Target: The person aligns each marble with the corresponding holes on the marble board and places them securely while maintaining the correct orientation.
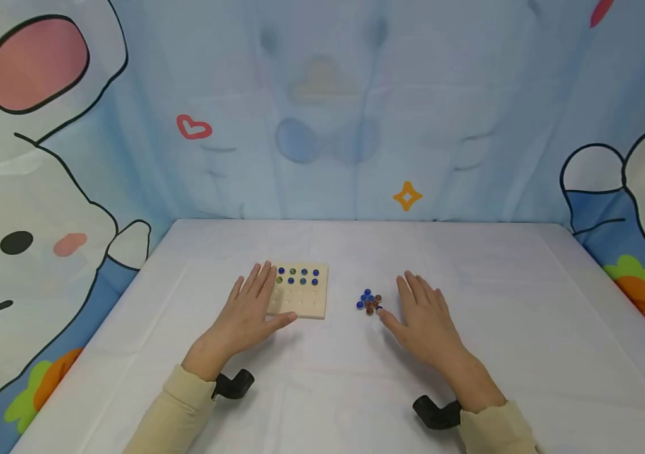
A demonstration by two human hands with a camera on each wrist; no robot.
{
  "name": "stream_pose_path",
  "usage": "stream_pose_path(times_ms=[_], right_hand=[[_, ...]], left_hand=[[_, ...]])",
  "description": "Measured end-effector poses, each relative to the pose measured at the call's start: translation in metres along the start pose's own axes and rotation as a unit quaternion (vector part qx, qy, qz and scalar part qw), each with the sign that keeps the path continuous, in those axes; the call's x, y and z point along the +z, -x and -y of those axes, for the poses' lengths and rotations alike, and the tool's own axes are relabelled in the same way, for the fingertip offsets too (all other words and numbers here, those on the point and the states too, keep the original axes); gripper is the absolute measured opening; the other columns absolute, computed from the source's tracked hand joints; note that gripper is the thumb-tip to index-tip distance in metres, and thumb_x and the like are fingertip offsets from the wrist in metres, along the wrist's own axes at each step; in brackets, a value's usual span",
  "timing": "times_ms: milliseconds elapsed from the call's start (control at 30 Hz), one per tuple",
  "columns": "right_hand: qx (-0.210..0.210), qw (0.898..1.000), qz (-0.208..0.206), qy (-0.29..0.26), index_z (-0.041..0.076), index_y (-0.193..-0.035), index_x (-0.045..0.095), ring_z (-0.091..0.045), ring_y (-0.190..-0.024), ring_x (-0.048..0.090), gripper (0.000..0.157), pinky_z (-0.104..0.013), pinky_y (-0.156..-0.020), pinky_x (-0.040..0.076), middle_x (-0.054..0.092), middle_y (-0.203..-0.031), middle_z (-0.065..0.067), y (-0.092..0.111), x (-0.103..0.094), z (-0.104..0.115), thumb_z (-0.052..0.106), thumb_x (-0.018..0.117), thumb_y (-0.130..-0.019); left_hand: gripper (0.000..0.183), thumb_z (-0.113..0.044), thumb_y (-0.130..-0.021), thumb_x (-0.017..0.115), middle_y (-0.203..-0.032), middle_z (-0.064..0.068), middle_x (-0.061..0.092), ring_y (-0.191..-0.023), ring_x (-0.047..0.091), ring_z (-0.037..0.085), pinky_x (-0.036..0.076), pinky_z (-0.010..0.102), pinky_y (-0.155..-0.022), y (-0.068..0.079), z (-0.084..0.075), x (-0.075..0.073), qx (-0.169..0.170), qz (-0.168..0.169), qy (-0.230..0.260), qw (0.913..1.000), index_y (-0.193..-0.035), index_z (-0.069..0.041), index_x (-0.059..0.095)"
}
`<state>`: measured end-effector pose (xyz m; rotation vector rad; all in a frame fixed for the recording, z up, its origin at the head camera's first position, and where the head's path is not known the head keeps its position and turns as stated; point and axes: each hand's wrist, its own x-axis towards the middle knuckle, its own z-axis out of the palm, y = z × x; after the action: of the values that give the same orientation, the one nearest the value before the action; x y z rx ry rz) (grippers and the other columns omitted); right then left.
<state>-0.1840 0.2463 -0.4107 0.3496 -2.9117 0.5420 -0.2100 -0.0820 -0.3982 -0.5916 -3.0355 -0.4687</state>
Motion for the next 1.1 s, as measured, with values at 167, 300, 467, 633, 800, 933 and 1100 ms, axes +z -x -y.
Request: stream_pose_path(times_ms=[167,300,467,633,800,933,1100], right_hand=[[0.01,0.999,-0.033,-0.032,-0.011,-0.147,0.034,-0.052,-0.139,0.031,0.068,-0.068,-0.111,0.031,0.032,-0.152,-0.033,-0.002,0.003,0.001,0.029,0.06,-0.098],[0.017,0.995,-0.072,-0.065,-0.01,-0.139,0.047,-0.049,-0.129,0.045,0.049,-0.065,-0.102,0.043,0.045,-0.14,-0.031,-0.004,0.009,-0.001,0.015,0.059,-0.098],[-0.006,0.989,-0.119,-0.092,-0.007,-0.12,0.063,-0.038,-0.103,0.063,0.028,-0.053,-0.082,0.057,0.061,-0.117,-0.023,-0.004,0.018,-0.002,0.003,0.061,-0.094],[-0.005,0.989,-0.107,-0.1,-0.004,-0.111,0.067,-0.027,-0.09,0.066,0.02,-0.041,-0.075,0.059,0.065,-0.104,-0.016,-0.004,0.025,-0.002,0.0,0.063,-0.092],[0.003,0.99,-0.096,-0.103,-0.001,-0.109,0.068,-0.02,-0.087,0.064,0.018,-0.031,-0.072,0.057,0.067,-0.099,-0.011,-0.002,0.029,-0.002,0.002,0.066,-0.091],[-0.003,0.989,-0.102,-0.107,0.0,-0.107,0.069,-0.017,-0.084,0.063,0.017,-0.026,-0.069,0.056,0.067,-0.096,-0.008,-0.001,0.031,-0.003,0.002,0.068,-0.09],[-0.02,0.988,-0.107,-0.114,0.003,-0.103,0.069,-0.014,-0.08,0.061,0.016,-0.023,-0.067,0.055,0.066,-0.092,-0.005,-0.001,0.033,-0.003,0.004,0.073,-0.087]], left_hand=[[0.099,-0.066,-0.094,0.05,-0.168,0.01,0.004,-0.156,0.0,0.026,0.006,0.052,-0.128,-0.001,0.001,0.002,0.003,-0.006,0.014,0.9999,-0.16,-0.006,0.009],[0.098,-0.062,-0.094,0.054,-0.168,0.011,0.005,-0.156,0.003,0.027,0.01,0.052,-0.127,-0.001,0.004,0.005,-0.005,-0.01,0.026,0.9996,-0.159,-0.005,0.008],[0.096,-0.052,-0.095,0.06,-0.167,0.015,0.009,-0.155,0.009,0.03,0.017,0.05,-0.126,-0.001,0.011,0.01,-0.031,-0.018,0.055,0.9979,-0.158,-0.001,0.011],[0.095,-0.044,-0.094,0.066,-0.165,0.02,0.013,-0.154,0.014,0.034,0.021,0.048,-0.126,0.0,0.018,0.016,-0.056,-0.023,0.089,0.9942,-0.157,0.004,0.013],[0.09,-0.039,-0.093,0.068,-0.16,0.027,0.023,-0.15,0.023,0.04,0.026,0.049,-0.123,0.002,0.023,0.021,-0.07,-0.028,0.103,0.9918,-0.153,0.009,0.021],[0.083,-0.034,-0.094,0.067,-0.154,0.032,0.033,-0.144,0.034,0.043,0.034,0.05,-0.119,0.003,0.026,0.025,-0.055,-0.043,0.087,0.9937,-0.15,0.012,0.028],[0.073,-0.027,-0.093,0.067,-0.146,0.032,0.045,-0.137,0.046,0.042,0.042,0.048,-0.114,0.002,0.029,0.027,-0.021,-0.078,0.056,0.9952,-0.145,0.014,0.036]])
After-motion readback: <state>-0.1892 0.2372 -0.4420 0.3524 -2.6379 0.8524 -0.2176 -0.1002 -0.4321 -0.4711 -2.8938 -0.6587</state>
